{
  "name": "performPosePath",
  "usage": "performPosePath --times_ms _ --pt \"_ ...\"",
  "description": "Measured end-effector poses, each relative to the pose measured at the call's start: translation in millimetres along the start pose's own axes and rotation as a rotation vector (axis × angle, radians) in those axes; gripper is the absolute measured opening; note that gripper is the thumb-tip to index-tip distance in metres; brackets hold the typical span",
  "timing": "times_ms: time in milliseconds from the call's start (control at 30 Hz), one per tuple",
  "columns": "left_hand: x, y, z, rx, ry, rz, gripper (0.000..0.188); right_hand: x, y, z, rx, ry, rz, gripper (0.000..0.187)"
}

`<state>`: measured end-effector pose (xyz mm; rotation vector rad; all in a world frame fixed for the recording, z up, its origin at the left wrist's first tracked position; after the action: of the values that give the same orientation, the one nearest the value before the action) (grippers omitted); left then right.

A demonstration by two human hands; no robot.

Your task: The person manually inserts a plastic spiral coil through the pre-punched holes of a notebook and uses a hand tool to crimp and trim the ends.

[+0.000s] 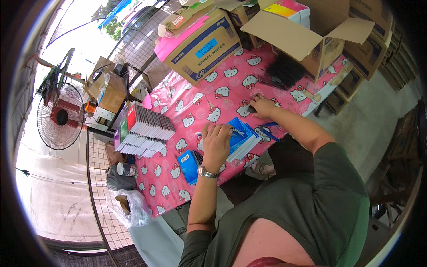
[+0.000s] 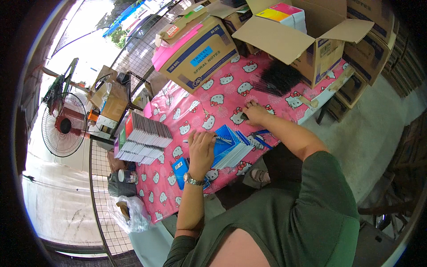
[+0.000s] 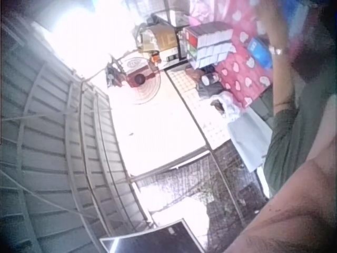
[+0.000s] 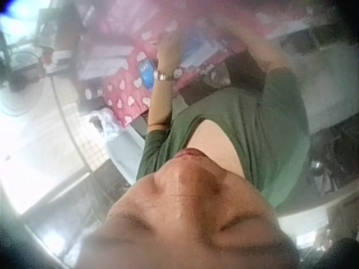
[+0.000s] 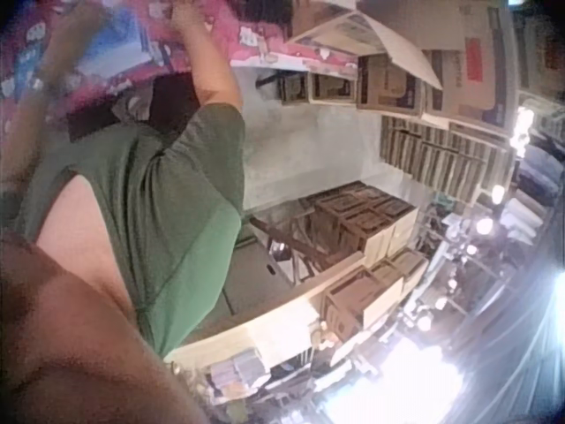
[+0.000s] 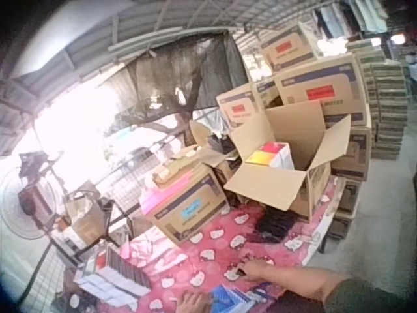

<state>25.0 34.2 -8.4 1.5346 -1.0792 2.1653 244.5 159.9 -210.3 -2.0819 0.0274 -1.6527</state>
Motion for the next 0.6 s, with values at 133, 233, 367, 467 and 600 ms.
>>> performPosePath --times_ms 133,233,367,467,600 --pt "4 7 8 0.116 -0.247 0.095 0.022 79 -46 -20 -0.097 -0.832 -0.542 0.039" --pt "2 10 -2 0.173 -0.119 0.126 0.024 163 -48 -52 0.055 -1.597 -0.782 0.032" --pt "-1 7 -1 0.159 -0.018 0.145 0.026 198 -48 -62 0.241 -1.270 -0.957 0.031" --pt "-5 9 -3 0.167 0.009 0.134 0.029 199 -44 -61 0.185 -1.529 -1.011 0.033" --pt "-1 6 -8 0.151 0.045 0.147 0.031 193 -49 -65 0.207 -1.578 -1.022 0.041"
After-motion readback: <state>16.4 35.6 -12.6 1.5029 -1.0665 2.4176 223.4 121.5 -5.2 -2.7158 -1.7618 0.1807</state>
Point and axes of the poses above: each hand's wrist, its own y-axis away from the middle knuckle, its own x-axis out of the back of the hand, z = x × y, the point moved 2 cm from there along -y, towards the middle knuckle, and after that the axes turned 6 degrees about -x, right-handed, at the moved point
